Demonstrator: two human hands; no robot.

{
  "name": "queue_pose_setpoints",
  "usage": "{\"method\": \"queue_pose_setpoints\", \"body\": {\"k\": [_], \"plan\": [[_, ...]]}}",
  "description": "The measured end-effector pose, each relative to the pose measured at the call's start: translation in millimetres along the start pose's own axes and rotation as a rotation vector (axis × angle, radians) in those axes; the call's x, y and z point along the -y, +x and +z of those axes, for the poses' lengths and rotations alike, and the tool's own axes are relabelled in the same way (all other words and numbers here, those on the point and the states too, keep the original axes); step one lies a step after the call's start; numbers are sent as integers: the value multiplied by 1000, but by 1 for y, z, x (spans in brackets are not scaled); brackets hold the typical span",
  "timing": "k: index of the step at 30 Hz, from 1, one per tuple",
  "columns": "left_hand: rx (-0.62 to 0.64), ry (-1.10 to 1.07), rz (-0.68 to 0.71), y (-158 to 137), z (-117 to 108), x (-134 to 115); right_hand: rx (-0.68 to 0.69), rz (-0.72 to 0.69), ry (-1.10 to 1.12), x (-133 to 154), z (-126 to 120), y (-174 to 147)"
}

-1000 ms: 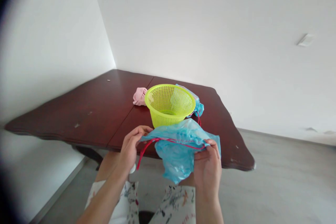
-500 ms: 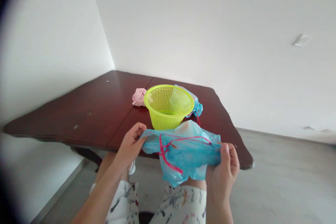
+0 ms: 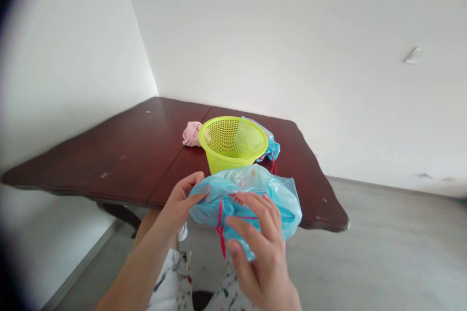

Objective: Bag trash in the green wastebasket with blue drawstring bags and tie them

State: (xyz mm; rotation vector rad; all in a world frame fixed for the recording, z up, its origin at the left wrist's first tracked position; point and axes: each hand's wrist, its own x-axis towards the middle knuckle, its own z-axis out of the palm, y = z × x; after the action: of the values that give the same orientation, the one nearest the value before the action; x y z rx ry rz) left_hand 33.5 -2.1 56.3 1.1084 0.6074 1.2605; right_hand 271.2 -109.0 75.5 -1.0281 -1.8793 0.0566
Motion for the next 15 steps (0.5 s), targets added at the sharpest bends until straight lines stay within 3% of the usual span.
{"method": "queue_pose_setpoints", "body": {"k": [3, 7, 12, 15], "plan": [[153, 69, -10, -4, 18, -12, 136, 65, -90, 7, 17, 8], [224, 124, -69, -12, 18, -22, 61, 264, -136, -20, 25, 8], [200, 211, -61, -13, -10, -17, -169, 436, -326, -69, -4, -5], [130, 395, 39, -7, -26, -10, -168, 421, -373, -78, -26, -5]]}}
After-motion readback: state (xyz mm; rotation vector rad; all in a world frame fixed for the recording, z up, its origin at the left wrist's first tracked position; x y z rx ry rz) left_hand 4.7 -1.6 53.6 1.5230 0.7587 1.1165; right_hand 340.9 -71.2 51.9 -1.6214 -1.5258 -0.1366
